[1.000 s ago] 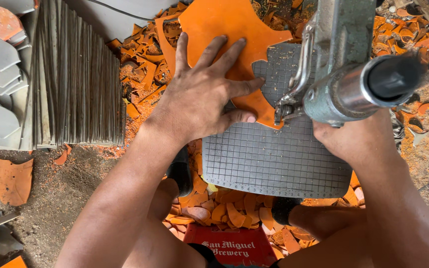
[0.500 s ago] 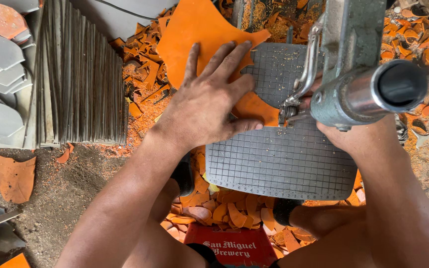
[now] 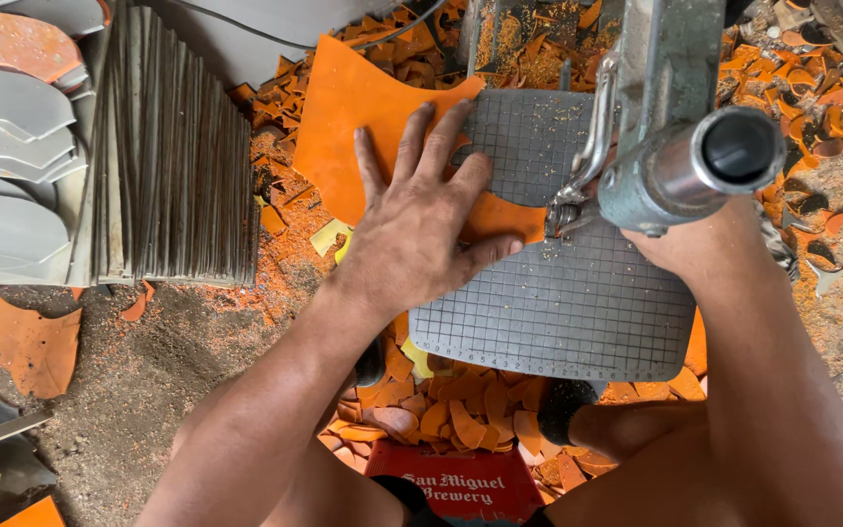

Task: The person uses a vertical cutting machine to cut orange rubber sheets into curved shapes. They guide the material with both hands along a grid mat, repeatedly repositioning the sheet to follow the cut line. Cut pieces and offcuts accumulate on the floor.

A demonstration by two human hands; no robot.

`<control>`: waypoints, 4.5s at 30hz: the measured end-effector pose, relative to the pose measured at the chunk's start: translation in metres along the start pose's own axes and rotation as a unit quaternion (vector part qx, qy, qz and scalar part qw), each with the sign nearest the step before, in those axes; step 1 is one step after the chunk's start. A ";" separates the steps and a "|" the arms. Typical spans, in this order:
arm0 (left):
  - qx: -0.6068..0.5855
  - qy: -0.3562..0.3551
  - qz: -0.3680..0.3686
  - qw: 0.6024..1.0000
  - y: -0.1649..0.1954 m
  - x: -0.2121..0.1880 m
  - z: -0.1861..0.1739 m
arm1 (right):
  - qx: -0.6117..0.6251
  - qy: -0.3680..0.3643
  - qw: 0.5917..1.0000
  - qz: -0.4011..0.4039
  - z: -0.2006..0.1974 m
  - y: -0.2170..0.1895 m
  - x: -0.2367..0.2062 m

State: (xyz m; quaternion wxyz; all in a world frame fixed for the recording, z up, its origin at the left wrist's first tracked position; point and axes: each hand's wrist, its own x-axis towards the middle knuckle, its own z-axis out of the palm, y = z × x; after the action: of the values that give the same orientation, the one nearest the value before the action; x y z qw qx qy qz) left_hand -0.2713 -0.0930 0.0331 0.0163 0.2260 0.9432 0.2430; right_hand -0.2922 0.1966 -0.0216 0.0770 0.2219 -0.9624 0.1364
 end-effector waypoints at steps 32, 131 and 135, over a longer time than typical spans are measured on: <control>0.146 -0.003 0.005 0.989 0.042 -0.082 0.024 | 0.116 0.051 0.991 -0.032 -0.054 -0.071 -0.070; 0.190 0.004 -0.067 0.979 0.044 -0.033 0.017 | -0.078 0.042 0.988 0.128 -0.056 -0.065 -0.020; 0.138 -0.029 -0.105 0.984 0.066 -0.071 0.010 | 0.117 0.035 0.992 0.043 -0.062 -0.117 -0.063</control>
State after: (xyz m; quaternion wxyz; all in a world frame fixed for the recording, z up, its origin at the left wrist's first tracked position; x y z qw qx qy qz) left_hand -0.1786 -0.0672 0.0493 0.0375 0.1328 0.9853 0.1004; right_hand -0.1788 0.1396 0.0507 0.0784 0.1824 -0.9452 0.2591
